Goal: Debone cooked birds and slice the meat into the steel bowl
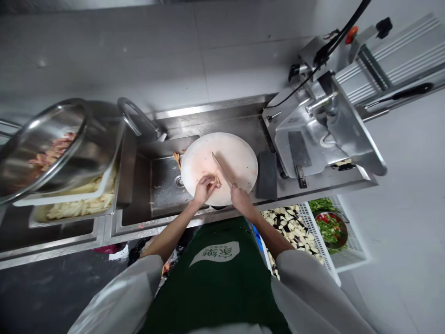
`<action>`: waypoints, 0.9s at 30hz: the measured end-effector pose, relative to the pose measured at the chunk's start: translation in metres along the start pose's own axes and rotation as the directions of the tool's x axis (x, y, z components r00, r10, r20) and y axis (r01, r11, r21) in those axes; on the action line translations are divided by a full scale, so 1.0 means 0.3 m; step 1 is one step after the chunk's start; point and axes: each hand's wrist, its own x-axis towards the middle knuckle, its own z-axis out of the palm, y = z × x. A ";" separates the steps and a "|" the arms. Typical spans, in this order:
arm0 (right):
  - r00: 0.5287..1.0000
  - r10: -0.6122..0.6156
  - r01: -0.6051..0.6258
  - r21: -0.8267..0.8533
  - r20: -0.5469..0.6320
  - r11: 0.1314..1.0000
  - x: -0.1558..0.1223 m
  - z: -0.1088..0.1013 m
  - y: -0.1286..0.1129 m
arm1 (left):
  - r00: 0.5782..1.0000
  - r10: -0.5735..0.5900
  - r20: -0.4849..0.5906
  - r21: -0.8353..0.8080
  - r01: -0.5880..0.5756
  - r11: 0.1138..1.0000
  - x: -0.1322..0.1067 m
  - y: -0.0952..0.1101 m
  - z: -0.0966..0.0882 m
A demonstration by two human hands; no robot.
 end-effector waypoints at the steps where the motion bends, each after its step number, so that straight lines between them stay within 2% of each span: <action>1: 1.000 0.009 -0.009 0.003 0.006 1.000 -0.004 0.011 -0.020 | 1.000 0.003 -0.011 0.022 -0.003 1.000 -0.006 0.003 -0.006; 4: 0.998 0.047 -0.047 0.011 0.031 0.999 -0.020 0.007 -0.068 | 0.987 -0.014 -0.158 0.077 0.027 0.997 -0.021 -0.009 -0.071; 6: 0.999 0.044 -0.044 0.025 -0.017 0.999 -0.033 -0.033 -0.096 | 0.939 -0.043 -0.342 0.088 0.078 0.993 -0.028 -0.030 -0.137; 8: 0.986 0.018 -0.009 0.053 -0.168 0.999 -0.047 -0.084 -0.125 | 0.860 -0.050 -0.507 0.095 0.114 0.989 -0.034 -0.050 -0.199; 10: 0.925 0.003 0.036 0.096 -0.379 0.995 -0.059 -0.114 -0.154 | 0.797 -0.021 -0.603 0.112 0.111 0.988 -0.042 -0.059 -0.238; 11: 0.887 0.009 0.053 0.121 -0.461 0.991 -0.062 -0.113 -0.168 | 0.784 0.000 -0.621 0.125 0.099 0.987 -0.045 -0.058 -0.243; 12: 0.864 0.023 0.058 0.144 -0.503 0.988 -0.061 -0.098 -0.180 | 0.789 0.021 -0.614 0.142 0.085 0.986 -0.048 -0.053 -0.239; 13: 0.870 0.040 0.046 0.161 -0.491 0.986 -0.056 -0.072 -0.190 | 0.814 0.040 -0.580 0.162 0.067 0.985 -0.048 -0.046 -0.225; 14: 0.902 0.054 0.020 0.168 -0.428 0.986 -0.046 -0.037 -0.197 | 0.857 0.060 -0.512 0.180 0.038 0.983 -0.045 -0.038 -0.202; 16: 0.968 0.073 -0.038 0.149 -0.240 0.988 -0.015 0.039 -0.205 | 0.953 0.109 -0.284 0.190 -0.055 0.980 -0.034 -0.025 -0.141; 17: 0.984 0.078 -0.057 0.133 -0.158 0.989 0.007 0.071 -0.206 | 0.978 0.140 -0.152 0.175 -0.113 0.978 -0.026 -0.023 -0.108; 19: 0.993 0.073 -0.062 0.119 -0.088 0.991 0.054 0.109 -0.206 | 0.980 0.192 0.046 0.122 -0.196 0.973 -0.012 -0.028 -0.054; 20: 0.994 0.068 -0.057 0.118 -0.089 0.991 0.076 0.114 -0.204 | 0.975 0.202 0.095 0.100 -0.212 0.972 -0.007 -0.034 -0.035; 23: 0.994 0.044 -0.032 0.116 -0.102 0.993 0.105 0.100 -0.182 | 0.977 0.182 0.108 0.075 -0.191 0.979 -0.001 -0.058 -0.015; 27: 0.998 0.029 -0.024 0.090 -0.055 0.996 0.032 0.095 -0.115 | 0.987 0.141 0.081 0.090 -0.149 0.985 -0.002 -0.062 -0.032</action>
